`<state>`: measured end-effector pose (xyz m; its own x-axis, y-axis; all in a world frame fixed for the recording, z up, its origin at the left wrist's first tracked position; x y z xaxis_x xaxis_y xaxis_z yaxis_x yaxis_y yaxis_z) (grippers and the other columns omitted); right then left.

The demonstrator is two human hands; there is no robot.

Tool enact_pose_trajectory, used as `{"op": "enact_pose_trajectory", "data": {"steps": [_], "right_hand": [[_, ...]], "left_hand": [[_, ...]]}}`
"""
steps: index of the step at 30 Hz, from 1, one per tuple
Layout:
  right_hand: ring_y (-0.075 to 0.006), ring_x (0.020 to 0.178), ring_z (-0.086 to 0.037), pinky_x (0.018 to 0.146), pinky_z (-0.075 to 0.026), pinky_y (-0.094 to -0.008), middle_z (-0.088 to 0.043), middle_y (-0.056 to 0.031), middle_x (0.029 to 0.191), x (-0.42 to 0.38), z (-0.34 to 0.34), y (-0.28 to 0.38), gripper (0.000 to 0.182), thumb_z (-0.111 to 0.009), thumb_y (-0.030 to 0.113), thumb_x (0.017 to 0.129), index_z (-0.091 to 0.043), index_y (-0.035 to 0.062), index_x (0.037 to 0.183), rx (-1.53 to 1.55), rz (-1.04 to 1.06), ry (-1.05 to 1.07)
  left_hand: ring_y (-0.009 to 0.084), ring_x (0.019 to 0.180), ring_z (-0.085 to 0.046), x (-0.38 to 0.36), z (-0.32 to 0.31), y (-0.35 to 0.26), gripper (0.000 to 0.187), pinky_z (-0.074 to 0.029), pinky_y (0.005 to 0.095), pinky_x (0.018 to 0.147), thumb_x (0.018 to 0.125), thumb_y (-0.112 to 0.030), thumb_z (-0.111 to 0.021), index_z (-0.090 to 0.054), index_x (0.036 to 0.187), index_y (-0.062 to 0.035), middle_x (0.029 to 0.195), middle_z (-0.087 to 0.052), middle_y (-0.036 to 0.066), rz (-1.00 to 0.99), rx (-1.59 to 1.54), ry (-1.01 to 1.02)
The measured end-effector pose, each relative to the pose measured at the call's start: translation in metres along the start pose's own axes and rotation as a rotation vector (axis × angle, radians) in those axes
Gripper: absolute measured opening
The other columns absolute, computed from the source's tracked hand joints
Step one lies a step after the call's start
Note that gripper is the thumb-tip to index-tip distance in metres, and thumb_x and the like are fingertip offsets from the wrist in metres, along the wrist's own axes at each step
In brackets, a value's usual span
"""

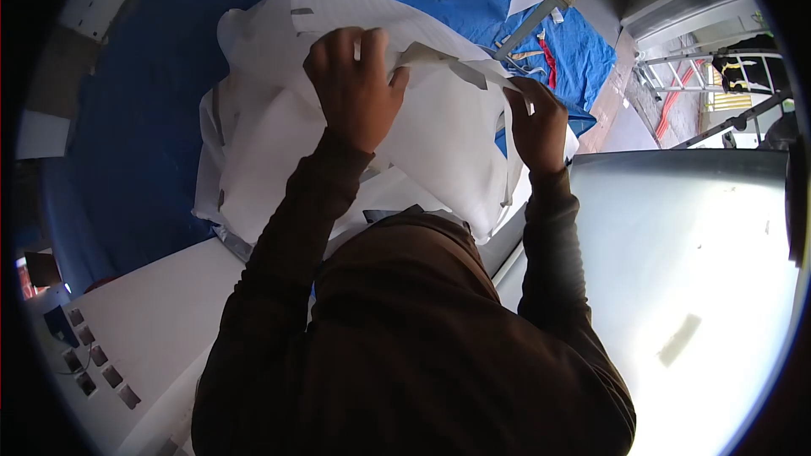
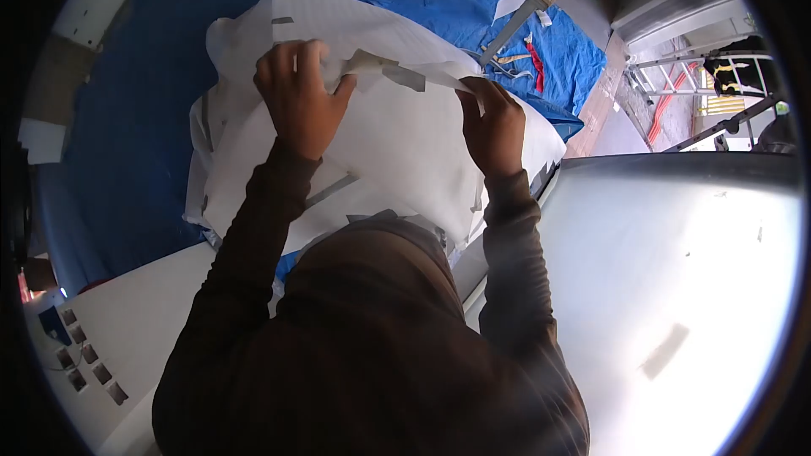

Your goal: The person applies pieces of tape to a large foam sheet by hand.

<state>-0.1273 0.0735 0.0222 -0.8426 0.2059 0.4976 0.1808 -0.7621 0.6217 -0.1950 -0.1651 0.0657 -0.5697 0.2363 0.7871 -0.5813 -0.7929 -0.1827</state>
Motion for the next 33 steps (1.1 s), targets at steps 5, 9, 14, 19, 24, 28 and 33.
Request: {"op": "enact_pose_trajectory", "data": {"steps": [5, 9, 14, 19, 24, 28, 33], "right_hand": [[-0.0344, 0.080, -0.070, 0.072, -0.055, -0.0402, -0.071, -0.0126, 0.089, 0.028, 0.009, 0.034, 0.007, -0.070, 0.007, 0.088, -0.070, 0.0037, 0.094, -0.022, 0.130, 0.047], [-0.0330, 0.078, -0.068, 0.074, -0.052, -0.0409, -0.071, -0.0112, 0.088, 0.026, 0.005, 0.047, 0.008, -0.071, 0.009, 0.086, -0.070, 0.0045, 0.093, -0.103, 0.188, 0.108], [-0.0273, 0.069, -0.064, 0.072, -0.050, -0.0377, -0.060, -0.0071, 0.076, -0.011, -0.019, 0.097, 0.008, -0.071, 0.008, 0.079, -0.066, 0.0066, 0.085, -0.059, 0.340, 0.396], [-0.0256, 0.069, -0.063, 0.073, -0.051, -0.0371, -0.058, -0.0072, 0.076, -0.048, -0.053, 0.118, 0.012, -0.073, 0.006, 0.075, -0.065, 0.0065, 0.084, 0.035, 0.373, 0.464], [-0.0266, 0.074, -0.068, 0.075, -0.053, -0.0380, -0.067, -0.0079, 0.085, -0.023, -0.050, 0.102, 0.020, -0.074, 0.004, 0.077, -0.070, 0.0065, 0.096, 0.190, 0.142, 0.509], [-0.0259, 0.078, -0.069, 0.078, -0.054, -0.0355, -0.069, -0.0098, 0.089, -0.031, -0.064, 0.100, 0.020, -0.079, 0.008, 0.083, -0.071, 0.0034, 0.100, 0.361, 0.051, 0.862], [-0.0181, 0.075, -0.065, 0.075, -0.051, -0.0326, -0.068, -0.0085, 0.077, -0.041, -0.088, 0.069, 0.025, -0.078, 0.023, 0.090, -0.071, -0.0012, 0.090, 0.709, -0.270, 0.880]], "left_hand": [[0.0345, 0.093, -0.061, -0.059, -0.041, -0.018, 0.043, -0.048, 0.0438, 0.080, 0.084, -0.031, -0.080, -0.057, 0.107, -0.0037, 0.100, -0.060, 0.015, 0.162, -0.310, 0.343], [0.0322, 0.090, -0.061, -0.068, -0.051, -0.007, 0.045, -0.048, 0.0435, 0.078, 0.083, -0.036, -0.081, -0.058, 0.102, -0.0016, 0.094, -0.060, 0.013, 0.196, -0.383, 0.423], [0.0233, 0.078, -0.064, -0.117, -0.062, 0.047, 0.028, -0.049, 0.0368, 0.068, 0.095, -0.030, -0.067, -0.068, 0.089, -0.0025, 0.088, -0.069, 0.011, 1.033, -0.830, 0.662], [0.0192, 0.089, -0.066, -0.129, -0.034, 0.027, 0.024, -0.050, 0.0349, 0.073, 0.101, -0.019, -0.050, -0.068, 0.098, -0.0018, 0.102, -0.070, 0.016, 0.865, -1.148, 0.597], [0.0243, 0.107, -0.064, -0.193, -0.050, 0.018, 0.032, -0.046, 0.0382, 0.095, 0.099, -0.019, -0.048, -0.066, 0.115, 0.0020, 0.107, -0.070, 0.014, 0.877, -2.342, 0.413], [0.0257, 0.104, -0.063, -0.162, -0.019, 0.006, 0.040, -0.047, 0.0409, 0.092, 0.104, -0.030, -0.048, -0.065, 0.118, 0.0028, 0.102, -0.068, 0.011, 1.294, -1.908, 0.261], [0.0165, 0.108, -0.061, -0.175, -0.018, 0.017, 0.041, -0.047, 0.0333, 0.093, 0.107, -0.034, -0.049, -0.061, 0.126, -0.0002, 0.115, -0.066, 0.008, 1.219, -1.796, 0.582]]}}
Point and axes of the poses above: each hand's wrist, its own x-axis towards the middle knuckle, its own z-axis out of the back of the hand, y = z × x, the point moved 6 cm from there along x, towards the middle knuckle
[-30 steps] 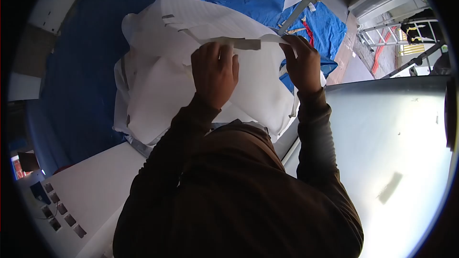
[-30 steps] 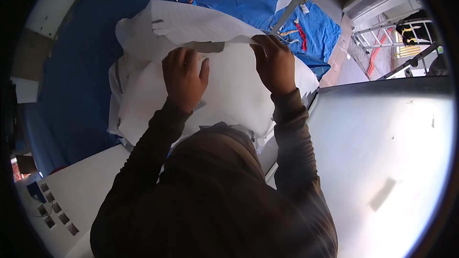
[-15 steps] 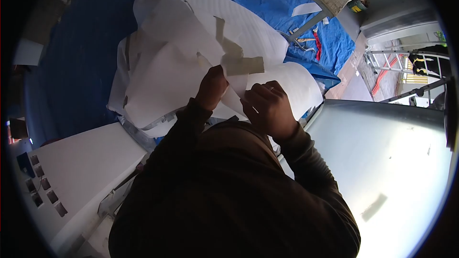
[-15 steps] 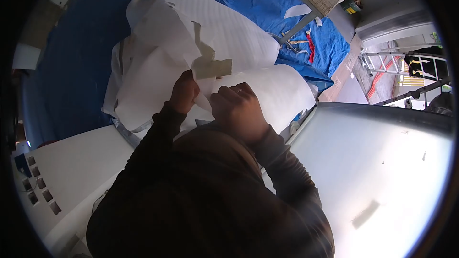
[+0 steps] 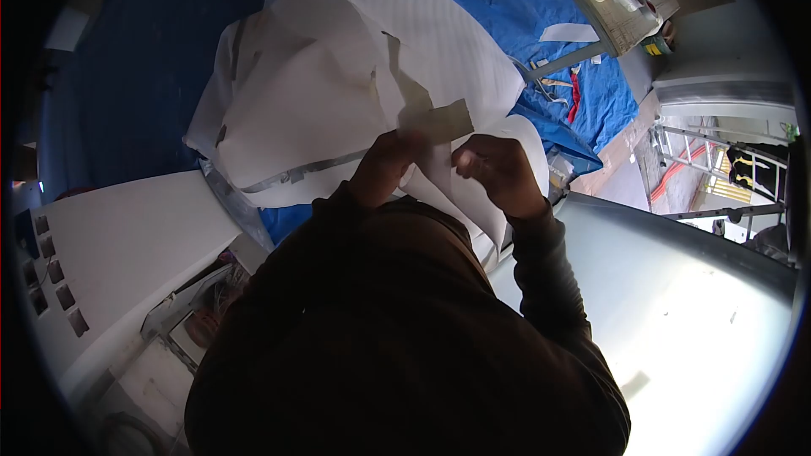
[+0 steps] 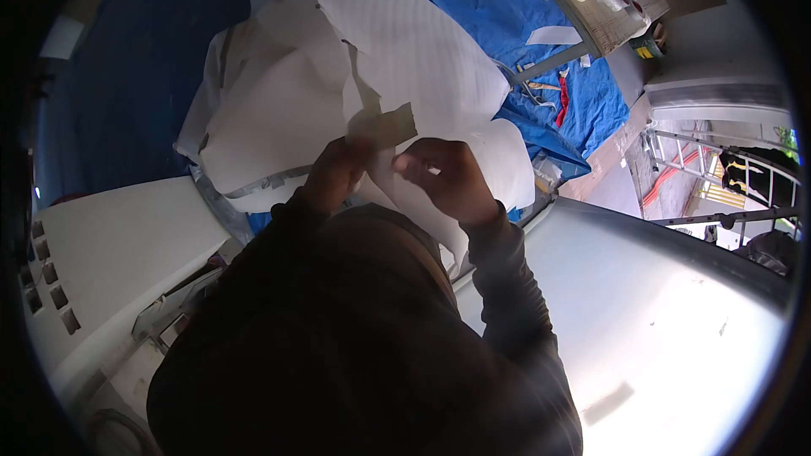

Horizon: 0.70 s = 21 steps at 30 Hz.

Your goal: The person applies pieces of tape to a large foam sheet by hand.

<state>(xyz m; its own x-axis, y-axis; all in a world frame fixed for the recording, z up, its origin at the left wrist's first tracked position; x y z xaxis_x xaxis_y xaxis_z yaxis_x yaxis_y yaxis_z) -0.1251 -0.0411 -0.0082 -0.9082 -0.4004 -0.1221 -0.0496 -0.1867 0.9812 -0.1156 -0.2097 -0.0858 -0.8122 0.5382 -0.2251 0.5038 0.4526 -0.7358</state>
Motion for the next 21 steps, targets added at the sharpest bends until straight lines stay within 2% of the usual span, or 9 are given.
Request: {"op": "enact_pose_trajectory", "data": {"steps": [1, 2, 4, 7, 9, 10, 12, 13, 21], "right_hand": [[-0.0159, 0.074, -0.063, 0.073, -0.050, -0.0321, -0.067, -0.0077, 0.076, 0.004, 0.005, -0.008, 0.028, -0.076, 0.024, 0.092, -0.071, -0.0028, 0.089, 0.151, -0.139, -0.126], [-0.0131, 0.073, -0.061, 0.070, -0.049, -0.0302, -0.067, -0.0071, 0.077, 0.010, 0.005, -0.007, 0.029, -0.070, 0.023, 0.096, -0.070, -0.0054, 0.092, 0.124, -0.106, -0.096], [-0.0132, 0.072, -0.060, 0.069, -0.049, -0.0299, -0.067, -0.0072, 0.077, 0.017, -0.007, -0.004, 0.027, -0.069, 0.022, 0.096, -0.070, -0.0057, 0.094, 0.042, -0.141, -0.123], [-0.0137, 0.072, -0.062, 0.067, -0.050, -0.0301, -0.067, -0.0075, 0.078, 0.018, -0.016, -0.004, 0.023, -0.068, 0.018, 0.095, -0.069, -0.0054, 0.097, -0.018, -0.165, -0.129], [-0.0151, 0.074, -0.066, 0.068, -0.052, -0.0316, -0.069, -0.0097, 0.081, 0.022, -0.026, 0.003, 0.019, -0.071, 0.013, 0.091, -0.070, -0.0041, 0.099, 0.082, -0.165, 0.062], [-0.0151, 0.074, -0.066, 0.068, -0.052, -0.0316, -0.069, -0.0097, 0.081, 0.023, -0.024, 0.008, 0.019, -0.071, 0.013, 0.091, -0.070, -0.0041, 0.099, 0.082, -0.165, 0.071], [-0.0193, 0.074, -0.069, 0.069, -0.054, -0.0323, -0.072, -0.0134, 0.083, 0.022, -0.017, 0.018, 0.019, -0.073, 0.011, 0.089, -0.071, -0.0029, 0.101, -0.197, -0.117, 0.185], [-0.0241, 0.074, -0.071, 0.070, -0.055, -0.0330, -0.073, -0.0156, 0.085, 0.024, -0.011, 0.021, 0.019, -0.075, 0.010, 0.086, -0.073, -0.0015, 0.101, -0.343, 0.041, 0.153], [-0.0327, 0.076, -0.070, 0.071, -0.056, -0.0361, -0.073, -0.0140, 0.084, 0.023, -0.004, 0.018, 0.013, -0.068, 0.010, 0.091, -0.075, 0.0050, 0.101, -0.527, 0.003, 0.266]], "left_hand": [[0.0153, 0.107, -0.060, -0.002, 0.004, 0.001, 0.042, -0.047, 0.0325, 0.091, 0.108, -0.037, -0.050, -0.062, 0.126, -0.0004, 0.114, -0.066, 0.007, 0.021, 0.068, -0.072], [0.0139, 0.105, -0.061, -0.003, 0.004, -0.001, 0.042, -0.048, 0.0326, 0.089, 0.107, -0.037, -0.051, -0.062, 0.125, -0.0002, 0.111, -0.067, 0.006, -0.015, 0.203, -0.081], [0.0124, 0.102, -0.061, -0.005, -0.002, -0.007, 0.042, -0.048, 0.0327, 0.087, 0.107, -0.037, -0.052, -0.062, 0.124, 0.0000, 0.108, -0.068, 0.006, -0.048, 0.336, -0.096], [0.0125, 0.094, -0.062, -0.003, -0.014, -0.020, 0.039, -0.049, 0.0318, 0.082, 0.106, -0.036, -0.054, -0.064, 0.119, -0.0007, 0.100, -0.068, 0.004, -0.087, 0.261, -0.044], [0.0121, 0.089, -0.062, 0.002, -0.009, -0.020, 0.033, -0.049, 0.0310, 0.080, 0.102, -0.033, -0.062, -0.066, 0.113, -0.0015, 0.096, -0.068, 0.003, 0.001, -0.130, -0.035], [0.0120, 0.087, -0.063, 0.005, -0.004, -0.014, 0.028, -0.049, 0.0306, 0.080, 0.097, -0.028, -0.070, -0.068, 0.108, -0.0023, 0.094, -0.069, 0.004, 0.010, -0.086, -0.098], [0.0118, 0.087, -0.064, 0.010, 0.000, -0.009, 0.027, -0.050, 0.0303, 0.081, 0.095, -0.026, -0.072, -0.068, 0.107, -0.0023, 0.094, -0.069, 0.004, -0.010, -0.003, -0.128], [0.0116, 0.088, -0.064, 0.010, 0.000, -0.008, 0.026, -0.050, 0.0299, 0.082, 0.093, -0.023, -0.074, -0.069, 0.107, -0.0022, 0.094, -0.069, 0.004, -0.027, 0.082, -0.149], [0.0103, 0.085, -0.064, 0.009, -0.010, -0.015, 0.022, -0.051, 0.0294, 0.079, 0.092, -0.021, -0.074, -0.071, 0.100, -0.0011, 0.090, -0.071, 0.002, -0.082, 0.298, -0.173]]}}
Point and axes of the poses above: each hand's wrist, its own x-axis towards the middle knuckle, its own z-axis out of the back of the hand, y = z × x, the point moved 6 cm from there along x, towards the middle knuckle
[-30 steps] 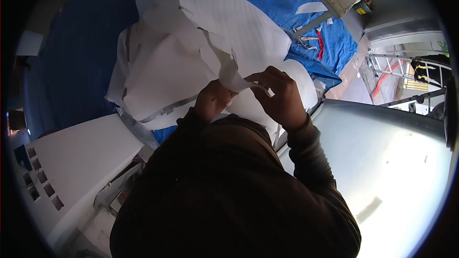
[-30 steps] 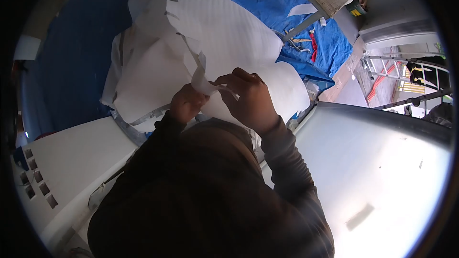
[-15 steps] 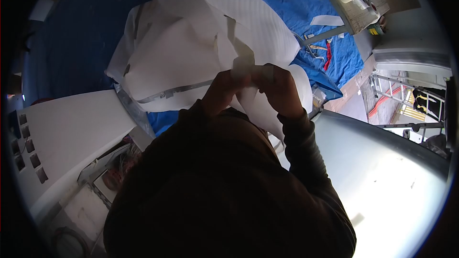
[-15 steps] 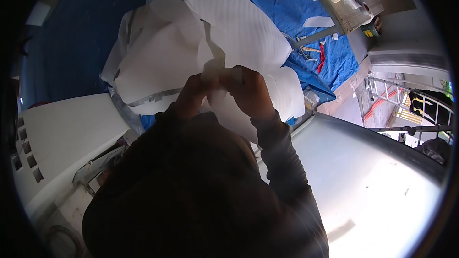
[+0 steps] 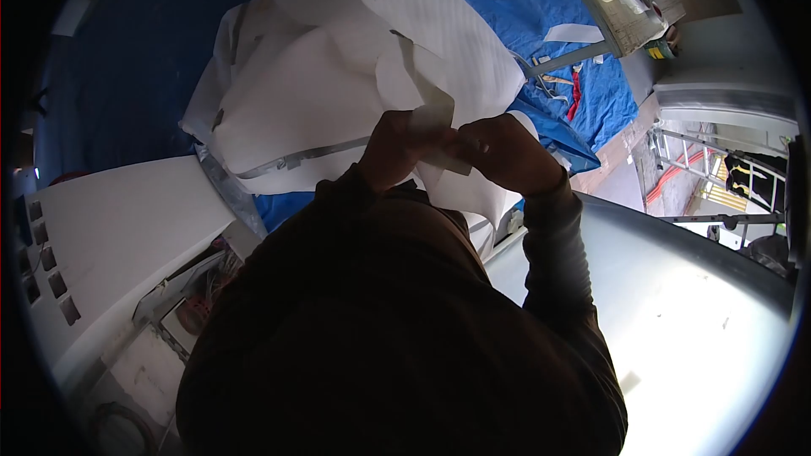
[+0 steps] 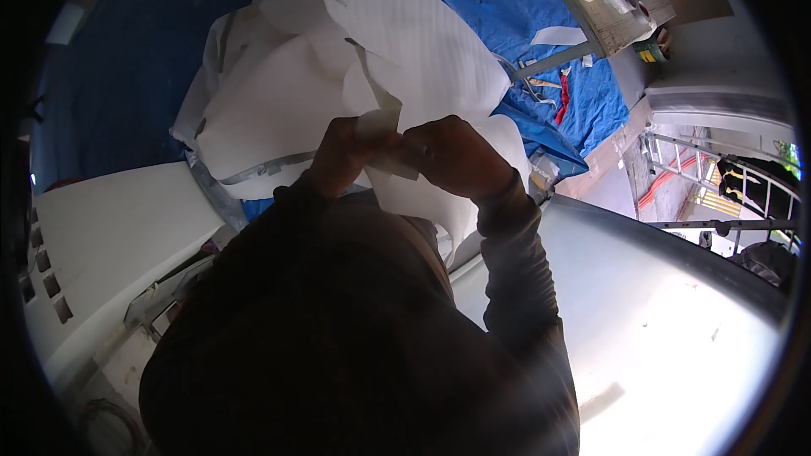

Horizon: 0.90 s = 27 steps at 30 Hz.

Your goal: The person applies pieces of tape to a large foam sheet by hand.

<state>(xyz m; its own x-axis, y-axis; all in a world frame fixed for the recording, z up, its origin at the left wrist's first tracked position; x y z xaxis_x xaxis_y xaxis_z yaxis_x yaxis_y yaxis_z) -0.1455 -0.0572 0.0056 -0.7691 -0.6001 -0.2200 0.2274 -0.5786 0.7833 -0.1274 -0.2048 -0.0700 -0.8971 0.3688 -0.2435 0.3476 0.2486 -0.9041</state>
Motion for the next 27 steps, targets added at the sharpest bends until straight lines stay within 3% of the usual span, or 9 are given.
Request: {"op": "enact_pose_trajectory", "data": {"steps": [8, 10, 11, 12, 14, 17, 19, 24, 27], "right_hand": [[-0.0258, 0.077, -0.068, 0.068, -0.055, -0.0371, -0.069, -0.0077, 0.084, -0.013, -0.006, 0.020, 0.013, -0.076, 0.007, 0.079, -0.073, 0.0078, 0.092, -0.258, 0.406, -0.277], [-0.0244, 0.071, -0.068, 0.064, -0.055, -0.0343, -0.067, -0.0078, 0.077, -0.032, 0.006, 0.059, 0.026, -0.084, -0.001, 0.067, -0.069, 0.0057, 0.087, -0.020, 0.544, -0.411], [-0.0211, 0.067, -0.067, 0.062, -0.054, -0.0317, -0.067, -0.0075, 0.075, -0.043, 0.013, 0.075, 0.030, -0.085, -0.002, 0.067, -0.069, 0.0055, 0.091, 0.025, 0.529, -0.422], [-0.0177, 0.062, -0.066, 0.060, -0.052, -0.0292, -0.066, -0.0072, 0.072, -0.050, 0.020, 0.083, 0.034, -0.086, -0.003, 0.067, -0.068, 0.0053, 0.095, 0.071, 0.508, -0.444], [-0.0107, 0.056, -0.060, 0.057, -0.047, -0.0248, -0.062, -0.0054, 0.066, -0.061, 0.042, 0.060, 0.039, -0.087, -0.005, 0.070, -0.061, 0.0047, 0.098, 0.268, 0.182, -0.674], [-0.0067, 0.058, -0.056, 0.057, -0.044, -0.0228, -0.060, -0.0027, 0.065, -0.062, 0.082, 0.002, 0.037, -0.085, -0.003, 0.077, -0.052, 0.0060, 0.092, 0.111, 0.042, -0.885], [-0.0080, 0.066, -0.057, 0.064, -0.046, -0.0230, -0.063, -0.0039, 0.076, -0.070, 0.097, -0.023, 0.027, -0.077, -0.004, 0.085, -0.052, 0.0049, 0.092, 0.173, -0.057, -0.920], [-0.0121, 0.086, -0.059, 0.079, -0.049, -0.0279, -0.065, -0.0084, 0.098, -0.078, 0.077, -0.054, 0.015, -0.064, -0.008, 0.092, -0.059, 0.0028, 0.100, 0.438, -0.084, -0.846], [-0.0115, 0.079, -0.058, 0.074, -0.048, -0.0264, -0.069, -0.0080, 0.096, -0.081, 0.063, -0.053, 0.017, -0.062, -0.014, 0.088, -0.067, 0.0011, 0.091, 0.635, 0.193, -0.766]], "left_hand": [[0.0092, 0.080, -0.065, 0.006, 0.005, -0.013, 0.020, -0.051, 0.0279, 0.075, 0.093, -0.017, -0.072, -0.073, 0.096, 0.0022, 0.088, -0.072, 0.004, -0.055, 0.068, -0.096], [0.0092, 0.078, -0.064, 0.016, 0.036, 0.013, 0.023, -0.051, 0.0272, 0.074, 0.093, -0.018, -0.072, -0.073, 0.094, 0.0043, 0.085, -0.071, 0.004, -0.007, -0.118, -0.415], [0.0104, 0.078, -0.065, 0.017, 0.059, 0.015, 0.025, -0.052, 0.0279, 0.074, 0.093, -0.020, -0.072, -0.071, 0.099, 0.0041, 0.087, -0.070, 0.004, -0.041, 0.133, -0.409], [0.0129, 0.086, -0.066, 0.022, 0.063, 0.023, 0.030, -0.053, 0.0285, 0.079, 0.094, -0.023, -0.073, -0.069, 0.109, 0.0027, 0.097, -0.070, 0.005, 0.029, -0.277, -0.375], [0.0154, 0.086, -0.065, 0.024, 0.062, 0.027, 0.031, -0.053, 0.0300, 0.074, 0.101, -0.024, -0.064, -0.062, 0.120, 0.0010, 0.101, -0.067, 0.005, 0.054, -0.344, -0.253], [0.0166, 0.094, -0.062, 0.019, 0.032, 0.011, 0.031, -0.051, 0.0333, 0.087, 0.101, -0.020, -0.062, -0.058, 0.124, 0.0002, 0.106, -0.065, 0.006, 0.107, -0.657, -0.179], [0.0173, 0.094, -0.061, 0.014, 0.022, -0.006, 0.033, -0.048, 0.0350, 0.090, 0.099, -0.017, -0.062, -0.057, 0.127, -0.0006, 0.107, -0.063, 0.005, 0.041, -0.481, -0.123], [0.0198, 0.093, -0.058, 0.012, 0.047, 0.008, 0.042, -0.045, 0.0403, 0.093, 0.094, -0.012, -0.062, -0.053, 0.134, -0.0023, 0.105, -0.059, 0.004, -0.068, -0.319, 0.010], [0.0205, 0.095, -0.055, 0.007, 0.058, 0.018, 0.054, -0.044, 0.0433, 0.091, 0.091, -0.014, -0.065, -0.048, 0.140, -0.0022, 0.105, -0.056, 0.005, 0.005, -0.379, -0.075]]}}
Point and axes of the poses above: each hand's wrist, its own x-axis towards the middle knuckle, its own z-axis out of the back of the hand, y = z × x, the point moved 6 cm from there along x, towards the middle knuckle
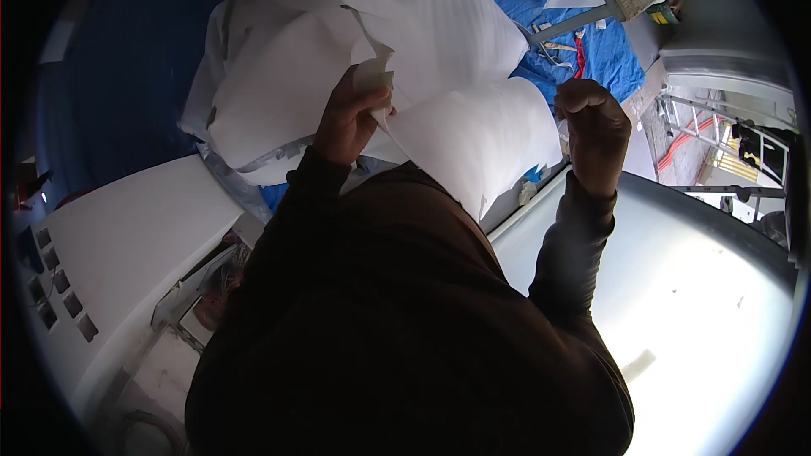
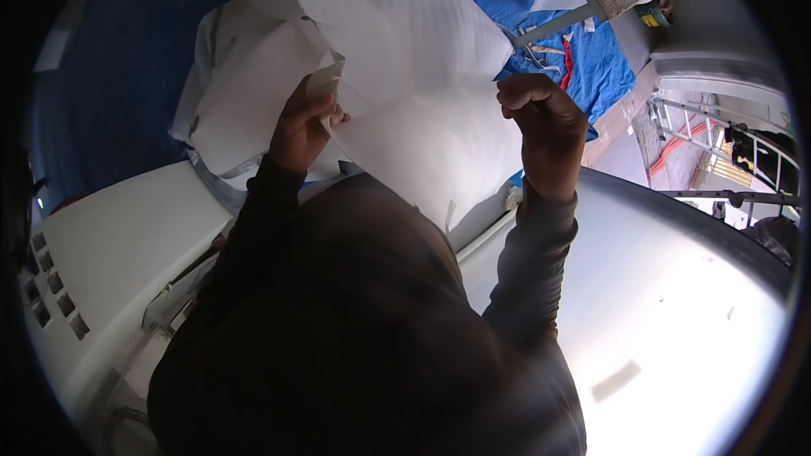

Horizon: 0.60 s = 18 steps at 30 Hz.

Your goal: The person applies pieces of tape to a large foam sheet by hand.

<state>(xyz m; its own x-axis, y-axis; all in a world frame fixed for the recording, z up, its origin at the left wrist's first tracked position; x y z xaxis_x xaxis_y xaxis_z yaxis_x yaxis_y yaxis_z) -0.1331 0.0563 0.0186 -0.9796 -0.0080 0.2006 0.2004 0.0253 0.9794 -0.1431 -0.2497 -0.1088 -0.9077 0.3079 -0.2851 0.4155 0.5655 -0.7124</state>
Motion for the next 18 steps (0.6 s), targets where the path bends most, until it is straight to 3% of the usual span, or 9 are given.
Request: {"op": "enact_pose_trajectory", "data": {"steps": [1, 3, 4, 7, 8, 13, 15, 16, 18], "right_hand": [[-0.0115, 0.079, -0.058, 0.074, -0.048, -0.0264, -0.069, -0.0080, 0.096, -0.002, -0.004, 0.001, 0.017, -0.062, -0.014, 0.088, -0.067, 0.0011, 0.091, 0.005, -0.008, -0.014], [-0.0119, 0.072, -0.057, 0.070, -0.047, -0.0265, -0.071, -0.0087, 0.092, -0.006, -0.007, 0.003, 0.016, -0.062, -0.013, 0.089, -0.070, 0.0012, 0.092, -0.039, 0.023, -0.092], [-0.0104, 0.068, -0.056, 0.063, -0.045, -0.0264, -0.071, -0.0081, 0.090, -0.005, -0.006, 0.000, 0.020, -0.064, -0.009, 0.091, -0.068, 0.0020, 0.108, -0.022, 0.043, -0.092], [-0.0071, 0.065, -0.053, 0.058, -0.042, -0.0244, -0.069, -0.0057, 0.085, -0.005, 0.000, 0.008, 0.032, -0.064, -0.006, 0.093, -0.060, 0.0032, 0.124, -0.026, -0.125, -0.293], [-0.0045, 0.063, -0.047, 0.054, -0.036, -0.0221, -0.065, -0.0028, 0.081, -0.004, 0.008, 0.006, 0.037, -0.061, 0.000, 0.097, -0.052, 0.0046, 0.132, 0.043, 0.067, -0.193], [-0.0066, 0.059, -0.032, 0.053, -0.025, -0.0256, -0.037, 0.0035, 0.070, -0.024, 0.057, -0.006, 0.013, -0.053, 0.020, 0.104, -0.055, 0.0071, 0.105, 0.203, 0.009, -0.363], [-0.0077, 0.057, -0.030, 0.053, -0.024, -0.0272, -0.032, 0.0037, 0.067, -0.038, 0.070, -0.009, 0.019, -0.052, 0.023, 0.106, -0.053, 0.0089, 0.093, 0.287, -0.024, -0.450], [-0.0084, 0.056, -0.028, 0.053, -0.023, -0.0282, -0.030, 0.0038, 0.065, -0.050, 0.077, -0.012, 0.027, -0.049, 0.026, 0.107, -0.047, 0.0110, 0.085, 0.217, -0.112, -0.556], [-0.0092, 0.053, -0.027, 0.054, -0.026, -0.0290, -0.026, 0.0045, 0.060, -0.079, 0.093, -0.017, 0.044, -0.044, 0.034, 0.111, -0.038, 0.0143, 0.072, 0.158, -0.205, -0.719]], "left_hand": [[0.0205, 0.095, -0.055, 0.001, -0.001, 0.001, 0.054, -0.044, 0.0433, 0.091, 0.091, -0.014, -0.065, -0.048, 0.140, -0.0022, 0.105, -0.056, 0.005, 0.015, 0.008, 0.001], [0.0211, 0.120, -0.055, 0.006, -0.013, -0.001, 0.058, -0.043, 0.0398, 0.105, 0.090, -0.010, -0.068, -0.044, 0.143, -0.0034, 0.125, -0.057, 0.008, 0.003, -0.206, 0.058], [0.0211, 0.120, -0.055, 0.011, -0.022, -0.004, 0.058, -0.043, 0.0398, 0.105, 0.090, -0.010, -0.068, -0.044, 0.143, -0.0034, 0.125, -0.057, 0.008, 0.016, -0.201, 0.057], [0.0220, 0.128, -0.051, 0.038, -0.061, -0.013, 0.070, -0.040, 0.0398, 0.110, 0.088, -0.009, -0.072, -0.037, 0.148, -0.0050, 0.133, -0.054, 0.011, -0.032, -0.118, 0.174], [0.0216, 0.129, -0.051, 0.050, -0.073, -0.016, 0.076, -0.041, 0.0387, 0.109, 0.086, -0.007, -0.074, -0.034, 0.150, -0.0060, 0.134, -0.054, 0.011, -0.137, 0.102, 0.228], [0.0188, 0.124, -0.053, 0.073, -0.130, -0.017, 0.087, -0.046, 0.0348, 0.102, 0.080, -0.003, -0.079, -0.030, 0.152, -0.0077, 0.132, -0.055, 0.009, -0.368, 0.570, 0.432], [0.0133, 0.137, -0.041, 0.077, -0.145, -0.027, 0.071, -0.039, 0.0298, 0.109, 0.097, -0.012, -0.068, -0.027, 0.155, -0.0110, 0.162, -0.027, 0.008, -0.287, 0.415, 0.459], [0.0169, 0.117, -0.056, 0.078, -0.128, -0.029, 0.077, -0.047, 0.0324, 0.098, 0.082, 0.004, -0.074, -0.036, 0.148, -0.0072, 0.127, -0.057, 0.006, -0.259, 0.450, 0.304], [0.0157, 0.105, -0.059, 0.072, -0.108, -0.039, 0.071, -0.052, 0.0329, 0.082, 0.080, -0.001, -0.076, -0.041, 0.142, -0.0081, 0.122, -0.056, 0.007, -0.279, 0.322, 0.268]]}}
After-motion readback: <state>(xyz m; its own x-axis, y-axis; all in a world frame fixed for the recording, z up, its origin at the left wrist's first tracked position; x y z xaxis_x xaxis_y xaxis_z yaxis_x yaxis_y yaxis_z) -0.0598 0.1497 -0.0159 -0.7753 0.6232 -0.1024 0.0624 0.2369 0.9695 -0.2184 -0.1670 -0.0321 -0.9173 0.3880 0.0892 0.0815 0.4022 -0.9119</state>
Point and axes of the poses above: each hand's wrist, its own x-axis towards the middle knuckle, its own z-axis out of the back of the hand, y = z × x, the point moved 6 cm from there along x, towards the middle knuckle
